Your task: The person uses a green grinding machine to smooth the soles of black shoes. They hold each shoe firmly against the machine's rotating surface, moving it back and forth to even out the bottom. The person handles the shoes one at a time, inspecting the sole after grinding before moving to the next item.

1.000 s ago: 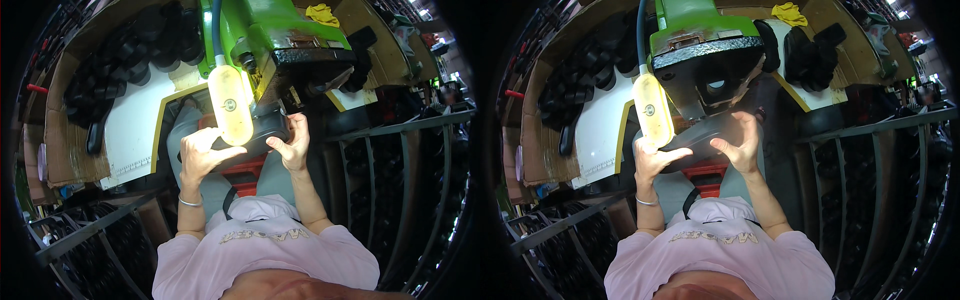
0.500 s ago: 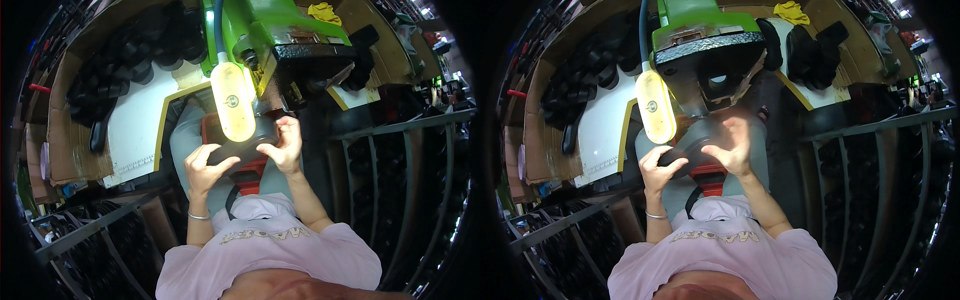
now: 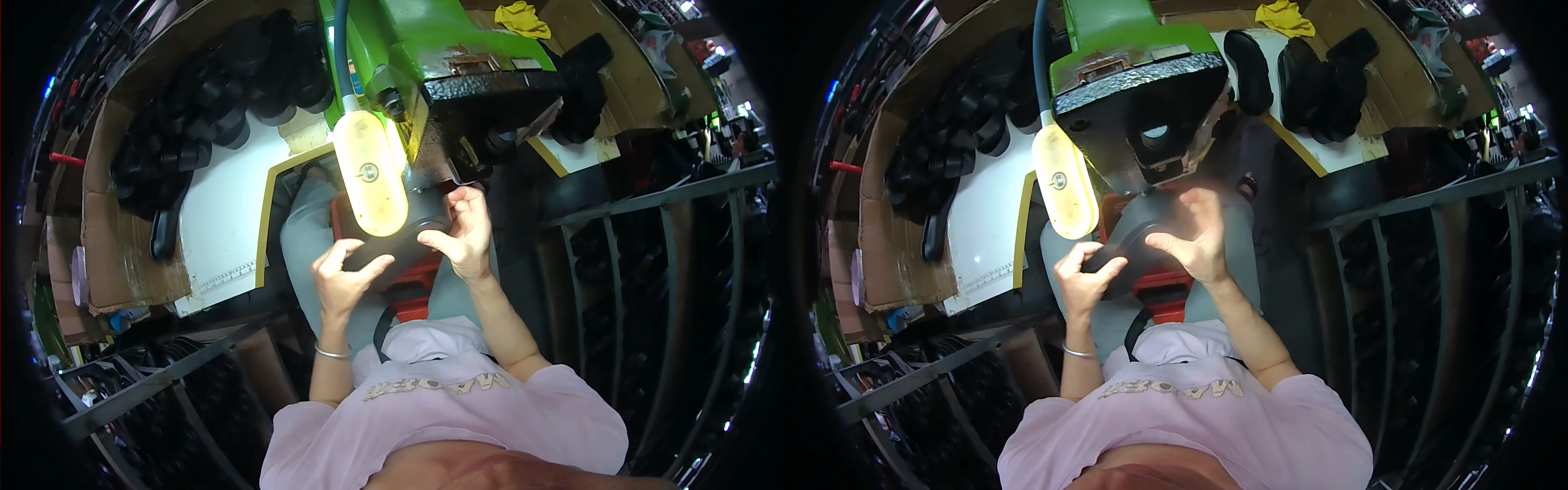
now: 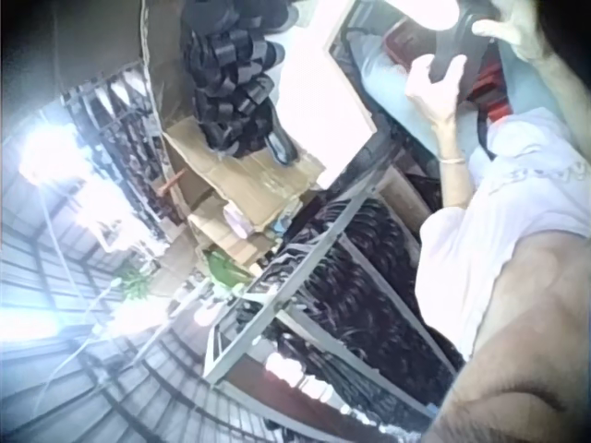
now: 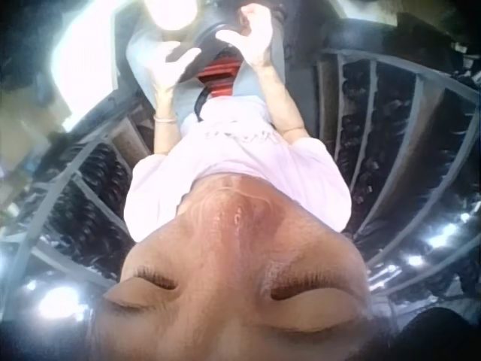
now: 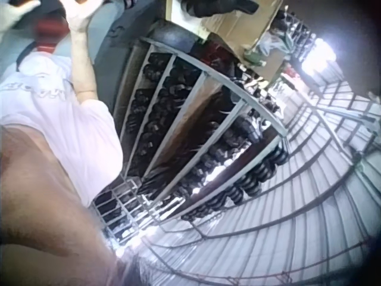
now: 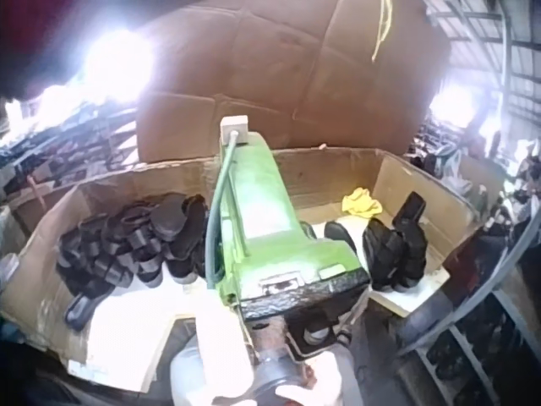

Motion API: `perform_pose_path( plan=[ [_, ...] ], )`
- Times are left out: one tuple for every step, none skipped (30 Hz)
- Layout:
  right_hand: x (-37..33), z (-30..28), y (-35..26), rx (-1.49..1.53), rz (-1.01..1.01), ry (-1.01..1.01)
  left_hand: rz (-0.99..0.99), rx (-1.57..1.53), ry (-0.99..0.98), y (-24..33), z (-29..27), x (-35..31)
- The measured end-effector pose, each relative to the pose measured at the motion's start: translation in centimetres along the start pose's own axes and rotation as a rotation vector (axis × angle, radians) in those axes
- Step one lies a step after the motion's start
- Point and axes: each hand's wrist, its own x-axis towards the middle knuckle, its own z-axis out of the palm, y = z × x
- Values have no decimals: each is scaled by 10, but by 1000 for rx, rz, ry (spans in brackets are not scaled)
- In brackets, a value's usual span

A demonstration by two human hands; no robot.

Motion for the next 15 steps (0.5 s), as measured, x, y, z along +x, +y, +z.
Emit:
perform_pose_path(
  plan=[
    [3,2,2,-28,-52,-27,-68,-105,14,-4,8,-10],
    [5,3,5,-57,-104,-53,-136,-210,28,-5,16,-19],
    [5,1,6,-118,-57,-38,-170,-260,12,-8,24,-25],
    [6,4,6,-89,-83,-39,-149,-287,11,-7,32,-27],
    [8,9,5,-61,-108,-39,-95,-316,44,-5,40,-25],
    [8,12,4,-33,-135,-40,-41,-346,78,-2,46,-19],
    [7,10,4,-72,-138,-51,-31,-392,38,6,49,-12],
    [4,5,7,-112,-142,-61,-22,-437,-4,16,49,-4],
    [2,0,9,-148,-148,-75,-9,-480,-43,22,49,3],
    [-2,-6,12,-140,-131,-31,-9,-508,-89,23,51,8],
    [-7,-13,17,-131,-115,13,-10,-535,-136,22,52,13],
    [-13,-20,23,-125,-99,59,-9,-564,-186,20,55,17],
    [-24,-29,28,-60,46,73,9,-517,-228,18,59,18],
    [-34,-33,37,-133,2,-12,-9,-579,-224,19,65,20],
    [-47,-37,43,-165,130,-105,-32,-639,-220,20,72,21]
  ],
)
